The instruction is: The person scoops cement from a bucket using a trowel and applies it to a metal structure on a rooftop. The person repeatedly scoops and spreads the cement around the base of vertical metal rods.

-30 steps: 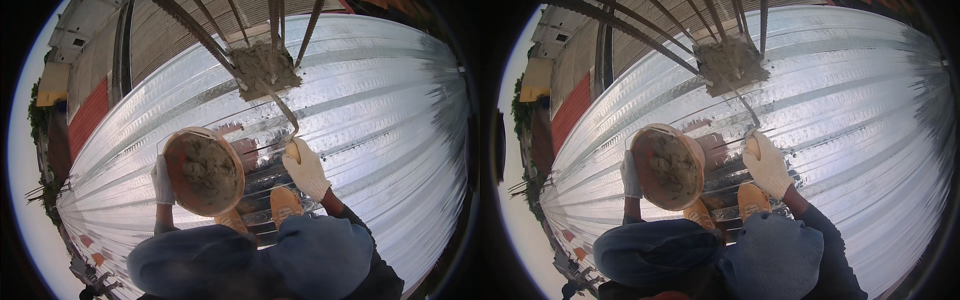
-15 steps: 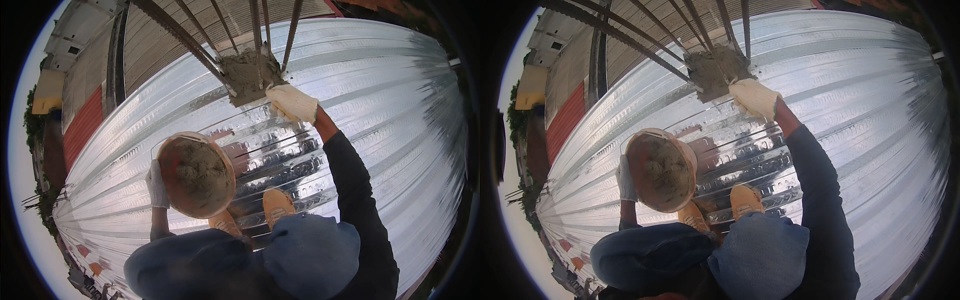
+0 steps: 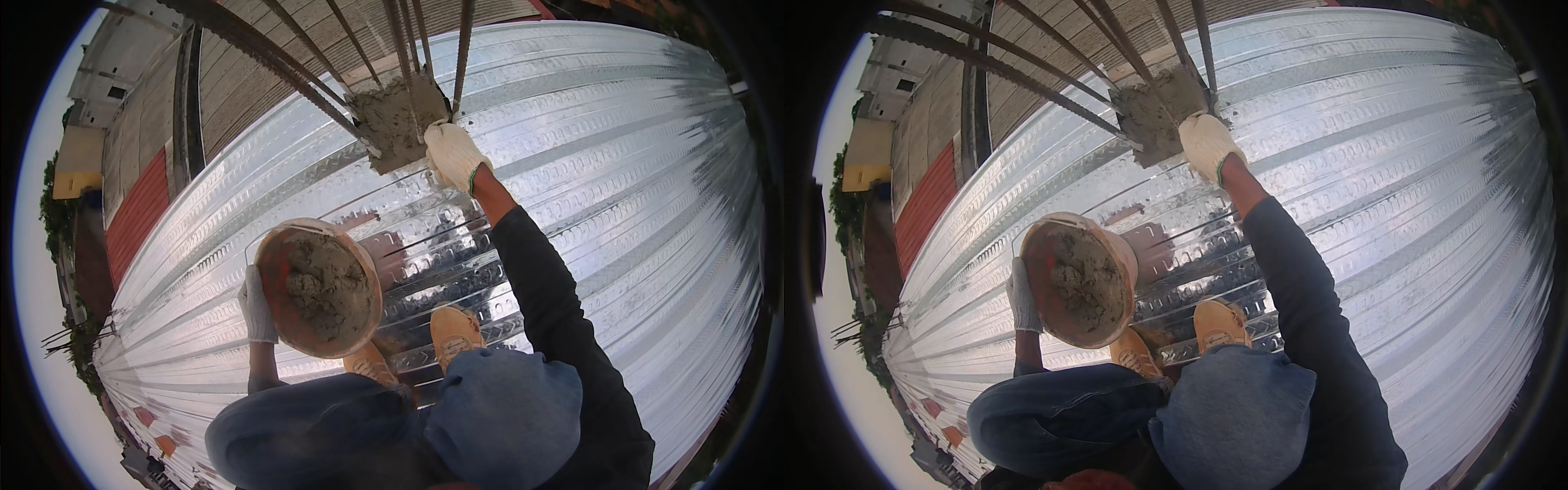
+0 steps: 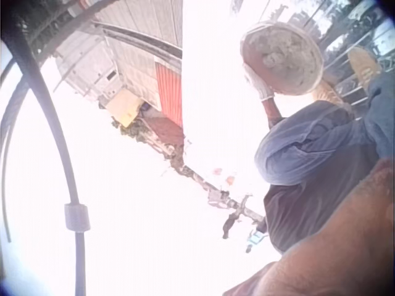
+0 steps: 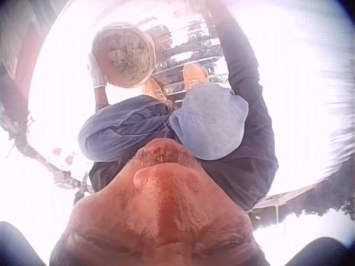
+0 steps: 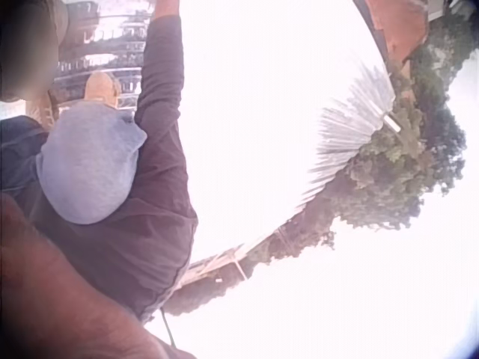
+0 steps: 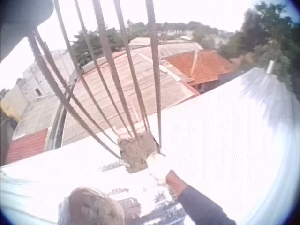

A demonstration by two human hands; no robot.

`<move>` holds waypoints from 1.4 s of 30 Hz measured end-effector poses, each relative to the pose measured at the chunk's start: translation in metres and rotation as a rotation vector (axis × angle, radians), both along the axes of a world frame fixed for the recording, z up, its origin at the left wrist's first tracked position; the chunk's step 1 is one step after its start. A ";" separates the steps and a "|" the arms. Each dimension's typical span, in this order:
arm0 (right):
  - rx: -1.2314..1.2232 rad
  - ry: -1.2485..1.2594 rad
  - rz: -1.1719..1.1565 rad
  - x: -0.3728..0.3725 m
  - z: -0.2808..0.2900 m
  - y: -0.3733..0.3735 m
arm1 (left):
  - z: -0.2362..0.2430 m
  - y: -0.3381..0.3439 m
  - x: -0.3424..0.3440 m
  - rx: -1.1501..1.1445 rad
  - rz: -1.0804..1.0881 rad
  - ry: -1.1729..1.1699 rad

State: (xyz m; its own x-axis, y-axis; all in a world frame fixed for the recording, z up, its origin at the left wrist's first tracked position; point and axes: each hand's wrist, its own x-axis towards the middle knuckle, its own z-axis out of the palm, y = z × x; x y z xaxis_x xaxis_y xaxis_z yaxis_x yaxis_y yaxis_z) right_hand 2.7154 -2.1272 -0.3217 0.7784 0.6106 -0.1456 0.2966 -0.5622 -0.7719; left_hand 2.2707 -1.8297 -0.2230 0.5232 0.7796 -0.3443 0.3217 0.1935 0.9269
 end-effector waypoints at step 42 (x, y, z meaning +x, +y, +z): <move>0.056 0.151 -0.423 -0.138 0.101 -0.010 | 0.017 0.005 -0.017 -0.005 0.052 -0.003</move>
